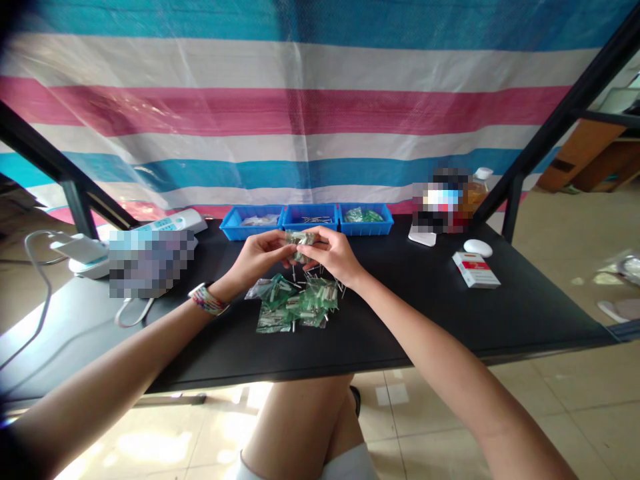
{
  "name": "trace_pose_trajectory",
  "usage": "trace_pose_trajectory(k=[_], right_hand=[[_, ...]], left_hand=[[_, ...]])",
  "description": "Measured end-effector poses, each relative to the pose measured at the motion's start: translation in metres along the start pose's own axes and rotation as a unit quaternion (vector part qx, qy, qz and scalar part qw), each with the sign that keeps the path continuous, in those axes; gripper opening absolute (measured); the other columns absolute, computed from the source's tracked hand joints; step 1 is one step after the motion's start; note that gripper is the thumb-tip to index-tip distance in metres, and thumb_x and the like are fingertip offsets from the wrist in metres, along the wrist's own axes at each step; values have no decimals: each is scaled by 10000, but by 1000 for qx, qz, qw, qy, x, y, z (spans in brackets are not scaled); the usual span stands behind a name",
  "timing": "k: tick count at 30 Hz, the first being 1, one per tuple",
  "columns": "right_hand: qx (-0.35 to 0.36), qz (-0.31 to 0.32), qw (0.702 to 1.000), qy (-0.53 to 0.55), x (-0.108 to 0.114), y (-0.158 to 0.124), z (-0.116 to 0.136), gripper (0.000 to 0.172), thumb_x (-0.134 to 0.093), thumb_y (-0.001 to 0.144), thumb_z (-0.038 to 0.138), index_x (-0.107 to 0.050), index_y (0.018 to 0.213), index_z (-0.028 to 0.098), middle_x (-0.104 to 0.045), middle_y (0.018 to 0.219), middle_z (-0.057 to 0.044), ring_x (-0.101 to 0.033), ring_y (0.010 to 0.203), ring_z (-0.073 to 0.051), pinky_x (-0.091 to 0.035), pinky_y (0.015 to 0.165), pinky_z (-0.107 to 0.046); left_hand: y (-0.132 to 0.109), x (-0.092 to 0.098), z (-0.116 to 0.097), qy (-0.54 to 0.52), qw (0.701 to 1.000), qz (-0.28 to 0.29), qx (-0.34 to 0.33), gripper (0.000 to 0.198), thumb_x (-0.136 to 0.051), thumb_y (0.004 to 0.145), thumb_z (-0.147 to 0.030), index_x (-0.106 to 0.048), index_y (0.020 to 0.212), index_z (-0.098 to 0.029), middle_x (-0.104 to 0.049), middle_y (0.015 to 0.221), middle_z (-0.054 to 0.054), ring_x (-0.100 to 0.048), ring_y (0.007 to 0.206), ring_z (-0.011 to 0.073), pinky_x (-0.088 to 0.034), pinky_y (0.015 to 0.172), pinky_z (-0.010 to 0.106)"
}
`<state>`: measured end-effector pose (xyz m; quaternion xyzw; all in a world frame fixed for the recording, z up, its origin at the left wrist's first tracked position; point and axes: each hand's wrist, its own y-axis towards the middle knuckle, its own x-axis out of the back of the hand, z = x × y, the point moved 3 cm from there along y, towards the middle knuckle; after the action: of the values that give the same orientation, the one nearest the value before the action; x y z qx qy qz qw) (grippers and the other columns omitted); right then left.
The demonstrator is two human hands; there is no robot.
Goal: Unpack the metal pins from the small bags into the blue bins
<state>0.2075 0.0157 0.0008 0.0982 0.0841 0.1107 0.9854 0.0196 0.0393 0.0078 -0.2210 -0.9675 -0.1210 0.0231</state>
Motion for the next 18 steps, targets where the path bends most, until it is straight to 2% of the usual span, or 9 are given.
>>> trace_pose_trajectory(k=[2, 5, 8, 10, 12, 13, 15, 18], right_hand=[[2, -13, 1000, 0, -2, 0, -3, 429, -948, 699, 487, -735, 957, 217, -745, 880, -20, -722, 745, -199, -681, 620, -356], [29, -31, 999, -20, 1, 3, -3, 387, -933, 714, 487, -746, 916, 216, -745, 837, -15, -716, 722, -195, -677, 620, -357], [117, -89, 983, -108, 23, 10, 9, 306, -858, 810, 485, -784, 955, 227, -778, 913, -40, -736, 745, -207, -687, 690, -390], [200, -171, 941, -213, 49, 13, 23, 279, -735, 925, 474, -812, 1045, 234, -791, 1093, -84, -763, 838, -231, -688, 788, -420], [257, -261, 865, -344, 78, 13, 34, 369, -563, 1028, 434, -803, 1206, 219, -760, 1282, -139, -751, 1112, -289, -664, 900, -435], [251, -284, 828, -414, 91, 14, 36, 421, -489, 1055, 400, -780, 1288, 203, -740, 1350, -160, -716, 1223, -308, -642, 961, -449], [199, -284, 772, -533, 112, 17, 32, 465, -451, 1057, 350, -759, 1352, 166, -733, 1393, -181, -680, 1291, -332, -570, 1085, -497], [96, -221, 722, -649, 125, 20, 15, 457, -496, 1043, 385, -793, 1301, 153, -766, 1363, -169, -606, 1368, -394, -428, 1202, -595]], left_hand=[[-1, -2, 0, -6, 1000, -6, -5, 481, -916, 774, -538, -650, 953, -179, -716, 707, 2, -712, 593, 165, -582, 572, 265], [-2, -2, -1, -2, 1000, -16, -13, 448, -874, 826, -538, -599, 913, -195, -689, 692, -12, -680, 559, 141, -557, 548, 245], [-2, 0, -2, 22, 1000, -15, -16, 385, -779, 897, -533, -617, 868, -184, -718, 746, 24, -666, 585, 128, -546, 559, 235], [-2, 2, -2, 27, 999, -21, -20, 327, -766, 892, -474, -626, 857, -181, -724, 771, 32, -668, 604, 129, -541, 562, 234], [-2, 3, -1, 27, 999, -23, -20, 271, -764, 872, -412, -623, 854, -181, -721, 786, 30, -671, 611, 131, -533, 560, 234], [-2, 3, -1, 26, 999, -21, -19, 256, -761, 865, -395, -621, 855, -181, -722, 796, 31, -675, 615, 133, -531, 559, 235], [-2, 2, 0, 27, 999, -13, -18, 247, -753, 864, -387, -615, 857, -182, -722, 809, 32, -678, 621, 136, -525, 557, 236], [-3, 1, 2, 35, 999, 1, -17, 243, -732, 889, -395, -612, 864, -185, -720, 818, 33, -678, 632, 141, -520, 568, 240]])
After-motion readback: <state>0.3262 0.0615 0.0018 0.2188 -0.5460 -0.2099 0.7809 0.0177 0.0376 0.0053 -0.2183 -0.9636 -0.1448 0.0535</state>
